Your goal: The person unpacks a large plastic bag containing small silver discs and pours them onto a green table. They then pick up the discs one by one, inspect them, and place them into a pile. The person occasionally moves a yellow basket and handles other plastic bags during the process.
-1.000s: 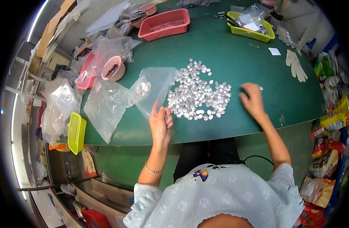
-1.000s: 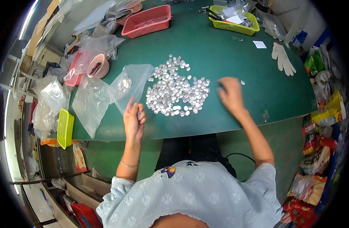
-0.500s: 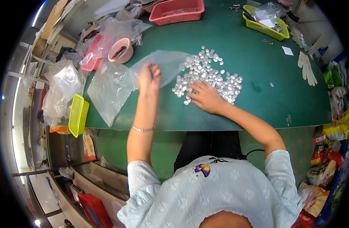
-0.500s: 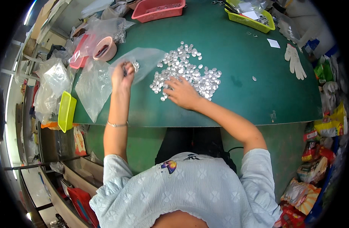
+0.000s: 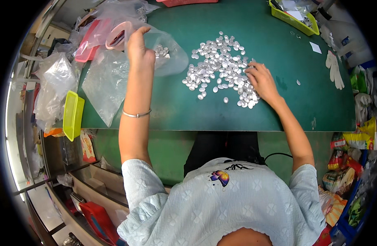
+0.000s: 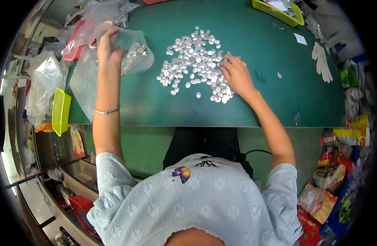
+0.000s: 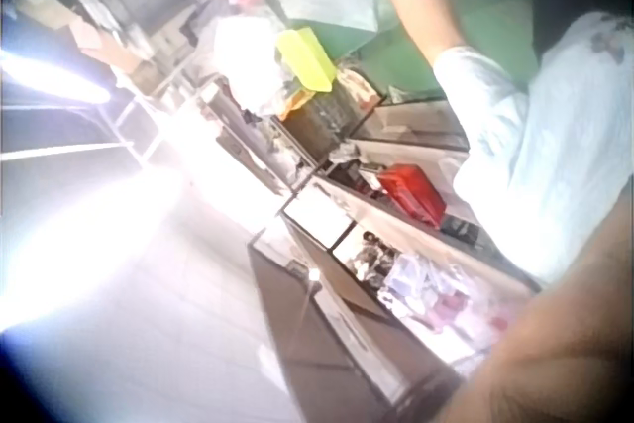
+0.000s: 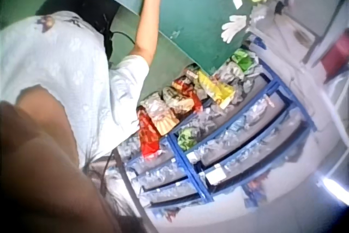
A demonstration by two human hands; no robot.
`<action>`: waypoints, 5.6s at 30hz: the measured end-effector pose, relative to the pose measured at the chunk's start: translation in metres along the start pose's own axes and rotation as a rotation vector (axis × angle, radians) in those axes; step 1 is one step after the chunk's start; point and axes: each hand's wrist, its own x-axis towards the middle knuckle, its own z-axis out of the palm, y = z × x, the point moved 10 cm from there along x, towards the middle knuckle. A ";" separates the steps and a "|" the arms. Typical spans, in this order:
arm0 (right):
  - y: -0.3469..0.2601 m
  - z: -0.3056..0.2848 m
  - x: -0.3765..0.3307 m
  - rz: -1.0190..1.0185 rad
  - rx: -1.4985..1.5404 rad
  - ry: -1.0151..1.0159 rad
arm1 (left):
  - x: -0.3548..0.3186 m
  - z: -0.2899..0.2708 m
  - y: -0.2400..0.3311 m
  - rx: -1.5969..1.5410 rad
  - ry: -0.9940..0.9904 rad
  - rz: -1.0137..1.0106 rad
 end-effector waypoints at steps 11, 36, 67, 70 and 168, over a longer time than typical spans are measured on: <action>0.008 -0.014 -0.044 0.153 -0.028 -0.145 | -0.172 0.062 -0.045 0.650 -0.688 0.541; 0.043 -0.037 -0.036 0.237 0.308 0.156 | -0.241 0.108 -0.189 1.206 -1.306 0.809; 0.025 -0.027 -0.064 0.260 0.172 -0.019 | -0.178 0.136 -0.186 0.883 -1.071 0.649; 0.026 -0.028 -0.064 0.262 0.162 -0.006 | -0.217 0.134 -0.192 0.976 -1.207 0.716; 0.038 -0.034 -0.067 0.279 0.232 0.091 | -0.157 0.151 -0.183 1.223 -0.835 0.641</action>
